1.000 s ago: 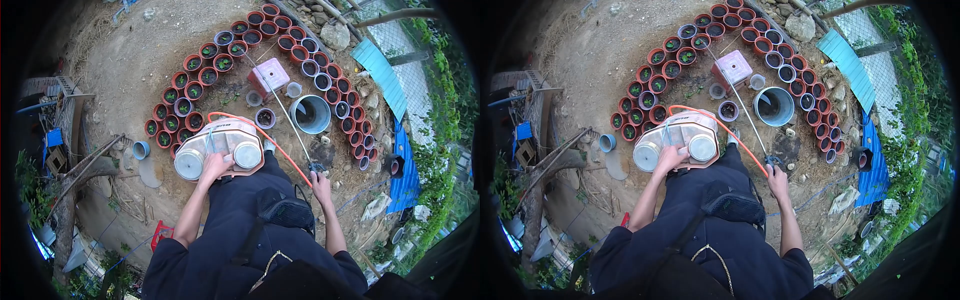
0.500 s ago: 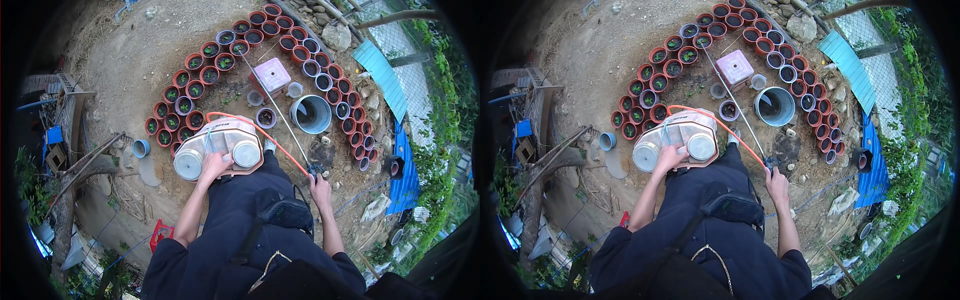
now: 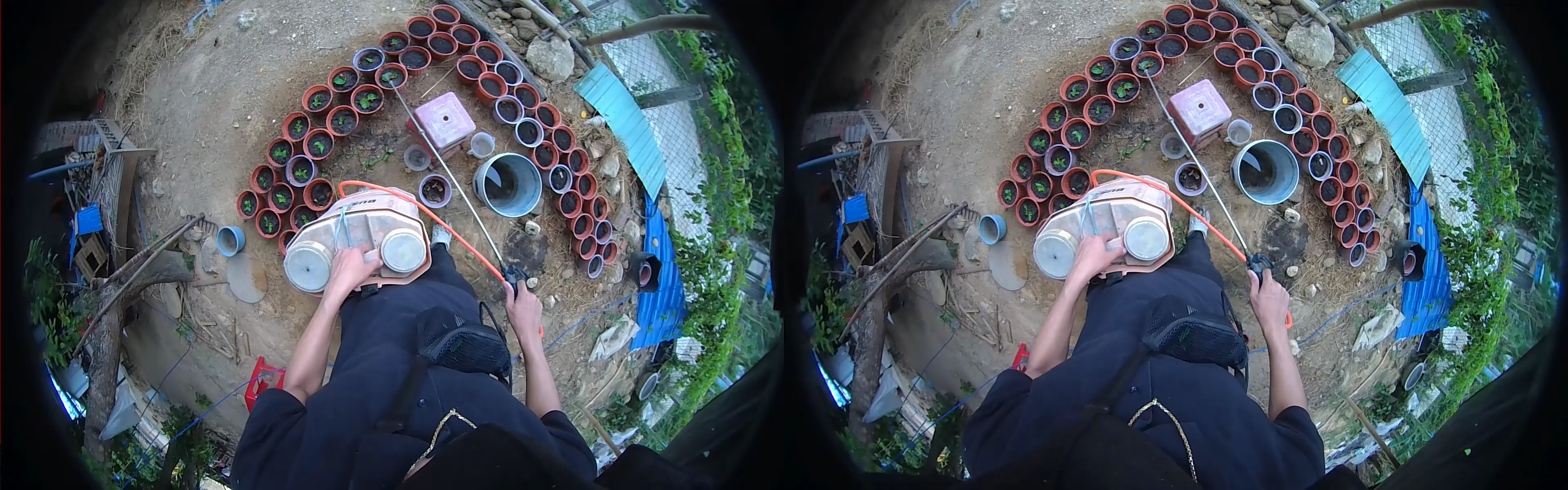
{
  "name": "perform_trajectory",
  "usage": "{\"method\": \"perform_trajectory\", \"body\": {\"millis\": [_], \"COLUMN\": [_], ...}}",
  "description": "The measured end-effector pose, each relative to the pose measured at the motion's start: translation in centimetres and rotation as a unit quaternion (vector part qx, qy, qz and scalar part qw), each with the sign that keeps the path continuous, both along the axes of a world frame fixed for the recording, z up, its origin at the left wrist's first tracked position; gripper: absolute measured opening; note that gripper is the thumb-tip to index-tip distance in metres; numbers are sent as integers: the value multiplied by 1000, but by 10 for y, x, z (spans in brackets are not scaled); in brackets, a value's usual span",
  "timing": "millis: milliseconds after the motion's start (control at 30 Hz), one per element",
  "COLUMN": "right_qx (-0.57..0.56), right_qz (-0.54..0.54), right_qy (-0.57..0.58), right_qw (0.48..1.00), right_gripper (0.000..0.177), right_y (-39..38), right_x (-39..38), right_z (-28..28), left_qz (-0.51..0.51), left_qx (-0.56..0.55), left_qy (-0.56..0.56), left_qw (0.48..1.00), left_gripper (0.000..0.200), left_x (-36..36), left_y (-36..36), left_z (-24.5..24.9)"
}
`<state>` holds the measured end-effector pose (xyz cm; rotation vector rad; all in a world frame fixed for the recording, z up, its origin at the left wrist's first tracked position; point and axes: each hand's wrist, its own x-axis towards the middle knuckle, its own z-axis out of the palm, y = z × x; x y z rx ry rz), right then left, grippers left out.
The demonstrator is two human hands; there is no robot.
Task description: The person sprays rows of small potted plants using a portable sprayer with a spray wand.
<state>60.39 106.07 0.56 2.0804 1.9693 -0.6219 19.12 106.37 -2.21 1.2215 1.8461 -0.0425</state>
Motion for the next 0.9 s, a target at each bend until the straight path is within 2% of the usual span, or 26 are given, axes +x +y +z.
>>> {"method": "perform_trajectory", "body": {"millis": [900], "right_qx": [23], "right_qz": [28], "right_qy": [-33], "right_qw": [999], "right_gripper": [42], "right_y": [14], "right_x": [0], "right_z": [0], "left_qz": [17], "left_qx": [12], "left_qy": [1], "left_qw": [1000], "left_gripper": [48], "left_x": [0], "left_y": [-8], "left_z": [-2]}}
